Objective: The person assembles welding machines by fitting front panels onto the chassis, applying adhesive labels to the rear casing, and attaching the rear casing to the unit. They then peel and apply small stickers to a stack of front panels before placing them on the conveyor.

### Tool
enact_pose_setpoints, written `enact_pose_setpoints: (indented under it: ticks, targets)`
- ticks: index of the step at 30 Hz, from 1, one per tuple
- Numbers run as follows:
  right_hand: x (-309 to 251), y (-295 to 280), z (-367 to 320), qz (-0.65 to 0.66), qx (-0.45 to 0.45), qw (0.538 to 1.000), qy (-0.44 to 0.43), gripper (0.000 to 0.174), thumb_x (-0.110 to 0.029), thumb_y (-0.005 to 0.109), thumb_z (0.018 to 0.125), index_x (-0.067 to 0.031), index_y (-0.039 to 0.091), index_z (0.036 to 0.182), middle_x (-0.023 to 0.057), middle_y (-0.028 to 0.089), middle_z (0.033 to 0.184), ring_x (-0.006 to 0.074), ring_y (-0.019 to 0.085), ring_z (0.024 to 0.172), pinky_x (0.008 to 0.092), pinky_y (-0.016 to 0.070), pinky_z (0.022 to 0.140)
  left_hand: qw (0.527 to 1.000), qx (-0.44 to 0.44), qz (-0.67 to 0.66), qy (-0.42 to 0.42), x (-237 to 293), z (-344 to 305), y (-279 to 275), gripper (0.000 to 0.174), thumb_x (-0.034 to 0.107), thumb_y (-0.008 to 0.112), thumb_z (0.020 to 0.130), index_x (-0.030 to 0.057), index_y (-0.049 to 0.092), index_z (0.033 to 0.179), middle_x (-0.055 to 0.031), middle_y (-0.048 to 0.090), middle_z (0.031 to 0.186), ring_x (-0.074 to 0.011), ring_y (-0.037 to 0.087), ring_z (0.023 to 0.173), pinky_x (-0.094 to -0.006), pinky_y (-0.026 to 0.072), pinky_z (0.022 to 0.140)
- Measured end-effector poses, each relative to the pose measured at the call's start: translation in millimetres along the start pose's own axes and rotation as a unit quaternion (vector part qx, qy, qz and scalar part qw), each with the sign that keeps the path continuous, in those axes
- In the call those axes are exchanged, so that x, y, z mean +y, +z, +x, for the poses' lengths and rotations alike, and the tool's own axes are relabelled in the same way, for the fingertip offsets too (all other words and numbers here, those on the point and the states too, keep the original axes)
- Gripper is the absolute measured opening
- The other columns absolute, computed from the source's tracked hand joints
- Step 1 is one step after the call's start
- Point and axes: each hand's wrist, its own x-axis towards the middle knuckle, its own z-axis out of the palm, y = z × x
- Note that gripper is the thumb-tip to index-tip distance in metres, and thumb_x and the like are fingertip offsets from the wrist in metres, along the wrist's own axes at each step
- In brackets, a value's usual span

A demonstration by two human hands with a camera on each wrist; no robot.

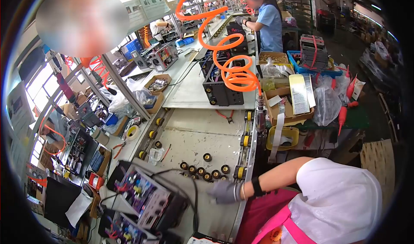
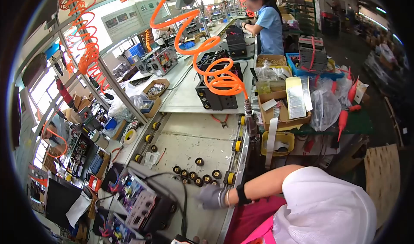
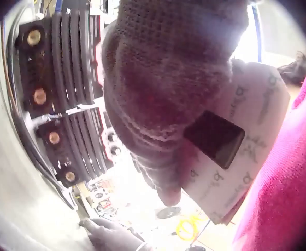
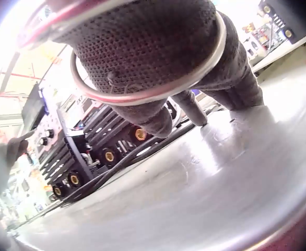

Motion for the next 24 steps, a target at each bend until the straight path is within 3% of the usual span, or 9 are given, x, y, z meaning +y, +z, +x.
enact_pose_setpoints:
  ticks: [5, 7, 10, 13, 14, 15, 18, 20, 24]
  targets:
    - [-68, 78, -4, 0.132, 0.024, 0.97, -0.201, 0.032, -0.015, 0.064, 0.067, -0.0051, 0.055, 0.096, 0.0211, 0.061, 0.075, 0.0431, 0.061, 0.076, 0.0461, 0.0493, 0.06, 0.992, 0.058, 0.087, 0.066, -5, -6, 57, 0.064, 0.036, 0.054, 0.087, 0.002, 0.035, 0.138, -0.0191, 0.052, 0.127, -0.0322, 0.054, 0.112, -0.047, 0.0431, 0.097]
    - [-89, 102, -8, 0.347, -0.096, 0.91, -0.205, 0.028, -0.014, 0.063, 0.071, -0.0042, 0.059, 0.097, 0.0161, 0.063, 0.078, 0.0358, 0.063, 0.075, 0.0426, 0.0494, 0.062, 0.993, 0.043, 0.074, 0.084, -8, -6, 71, 0.063, 0.034, 0.053, 0.087, -0.0018, 0.036, 0.136, -0.0168, 0.054, 0.124, -0.0309, 0.056, 0.108, -0.0445, 0.0451, 0.095]
    - [-108, 124, -19, 0.611, -0.158, 0.761, -0.146, 0.023, -0.015, 0.062, 0.076, -0.0056, 0.062, 0.097, 0.0101, 0.064, 0.077, 0.0277, 0.062, 0.073, 0.0401, 0.05, 0.063, 0.997, -0.071, -0.004, -0.023, 9, 1, 74, 0.067, 0.029, 0.065, 0.077, 0.0011, 0.04, 0.132, -0.0153, 0.056, 0.119, -0.029, 0.061, 0.099, -0.04, 0.0503, 0.087]
    - [-102, 122, -34, 0.838, -0.085, 0.532, -0.09, 0.018, -0.017, 0.061, 0.081, -0.007, 0.064, 0.097, 0.0041, 0.064, 0.077, 0.0195, 0.061, 0.071, 0.0375, 0.0506, 0.063, 0.981, 0.065, 0.093, 0.156, -8, -1, 90, 0.059, 0.023, 0.056, 0.078, -0.004, 0.042, 0.13, -0.0183, 0.058, 0.118, -0.0315, 0.06, 0.105, -0.042, 0.049, 0.092]
    - [-90, 108, -24, 0.81, -0.066, 0.575, -0.095, 0.017, -0.017, 0.061, 0.083, -0.0075, 0.065, 0.096, 0.002, 0.064, 0.077, 0.0168, 0.061, 0.071, 0.0366, 0.0508, 0.063, 0.975, 0.082, 0.126, 0.162, -7, -1, 89, 0.058, 0.021, 0.054, 0.078, -0.0055, 0.043, 0.129, -0.02, 0.058, 0.118, -0.0319, 0.06, 0.105, -0.0411, 0.0489, 0.093]
    - [-67, 79, -7, 0.625, -0.04, 0.767, -0.141, 0.022, -0.028, 0.058, 0.091, -0.007, 0.064, 0.095, -0.0011, 0.061, 0.074, 0.0112, 0.058, 0.064, 0.0292, 0.0504, 0.058, 0.981, 0.062, 0.11, 0.147, -6, 0, 87, 0.056, 0.017, 0.052, 0.079, -0.0053, 0.043, 0.129, -0.0192, 0.058, 0.118, -0.0301, 0.061, 0.105, -0.0394, 0.0493, 0.092]
    - [-53, -7, -28, 0.656, -0.151, 0.737, 0.067, 0.046, -0.046, 0.047, 0.096, -0.0041, 0.064, 0.09, -0.0035, 0.057, 0.067, 0.0031, 0.051, 0.057, 0.0195, 0.0423, 0.049, 0.99, 0.011, 0.098, 0.098, -6, 10, 87, 0.052, 0.012, 0.05, 0.08, -0.0039, 0.043, 0.129, -0.0175, 0.06, 0.115, -0.027, 0.062, 0.105, -0.0368, 0.0509, 0.09]
    - [-34, -6, -22, 0.576, -0.12, 0.808, -0.025, 0.038, -0.04, 0.053, 0.095, -0.0038, 0.064, 0.089, -0.0034, 0.058, 0.068, 0.0028, 0.052, 0.06, 0.0187, 0.0419, 0.052, 0.993, -0.018, 0.102, 0.051, -6, 20, 87, 0.052, 0.012, 0.05, 0.08, -0.0028, 0.043, 0.13, -0.017, 0.059, 0.117, -0.0266, 0.062, 0.104, -0.0368, 0.0513, 0.09]
    - [-31, -1, -11, 0.598, -0.155, 0.786, -0.029, 0.023, -0.027, 0.062, 0.091, -0.0033, 0.065, 0.091, -0.003, 0.06, 0.07, 0.0026, 0.051, 0.061, 0.0189, 0.042, 0.055, 0.992, -0.05, 0.117, 0.024, 2, 34, 84, 0.054, 0.01, 0.052, 0.079, -0.0014, 0.042, 0.131, -0.0165, 0.058, 0.118, -0.0269, 0.062, 0.105, -0.0376, 0.0515, 0.091]
